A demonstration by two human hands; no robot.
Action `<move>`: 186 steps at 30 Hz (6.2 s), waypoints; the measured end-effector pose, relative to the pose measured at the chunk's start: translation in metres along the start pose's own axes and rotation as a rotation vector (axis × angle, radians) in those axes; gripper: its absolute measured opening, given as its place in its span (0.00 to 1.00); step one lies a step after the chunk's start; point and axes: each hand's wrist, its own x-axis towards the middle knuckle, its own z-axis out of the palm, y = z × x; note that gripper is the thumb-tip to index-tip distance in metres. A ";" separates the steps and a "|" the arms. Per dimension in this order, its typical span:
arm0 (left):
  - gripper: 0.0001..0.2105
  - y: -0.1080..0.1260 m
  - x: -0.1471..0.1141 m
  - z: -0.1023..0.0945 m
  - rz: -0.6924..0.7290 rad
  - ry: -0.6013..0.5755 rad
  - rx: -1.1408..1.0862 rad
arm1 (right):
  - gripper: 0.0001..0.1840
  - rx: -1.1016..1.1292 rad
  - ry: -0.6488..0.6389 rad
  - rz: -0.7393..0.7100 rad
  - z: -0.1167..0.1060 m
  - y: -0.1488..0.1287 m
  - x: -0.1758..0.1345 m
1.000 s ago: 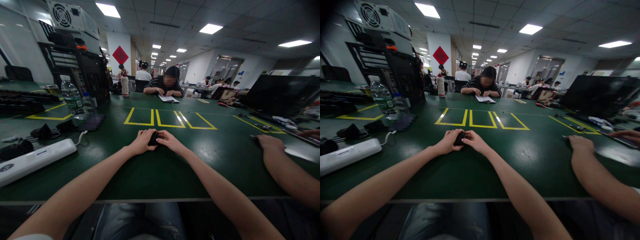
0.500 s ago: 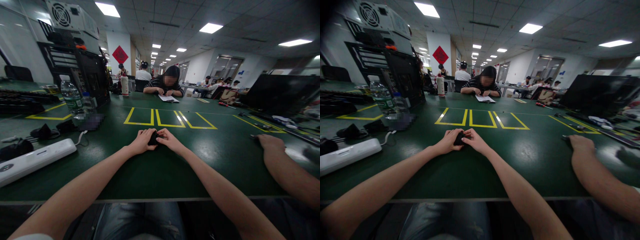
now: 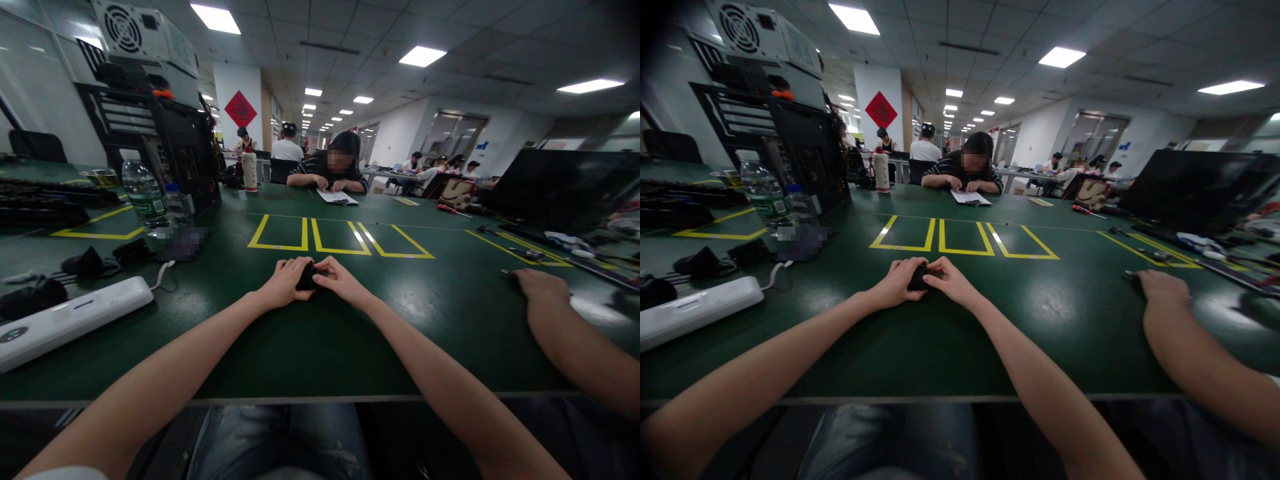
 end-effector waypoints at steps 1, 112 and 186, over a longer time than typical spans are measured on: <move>0.26 0.000 0.000 0.000 0.001 0.000 -0.001 | 0.14 -0.008 0.007 0.004 0.000 0.000 0.000; 0.29 0.002 -0.072 -0.052 -0.265 -0.276 -0.367 | 0.19 -0.151 0.009 0.076 0.080 -0.023 -0.016; 0.28 0.001 -0.006 -0.012 0.103 -0.019 0.043 | 0.16 0.143 0.096 0.078 0.013 0.005 0.004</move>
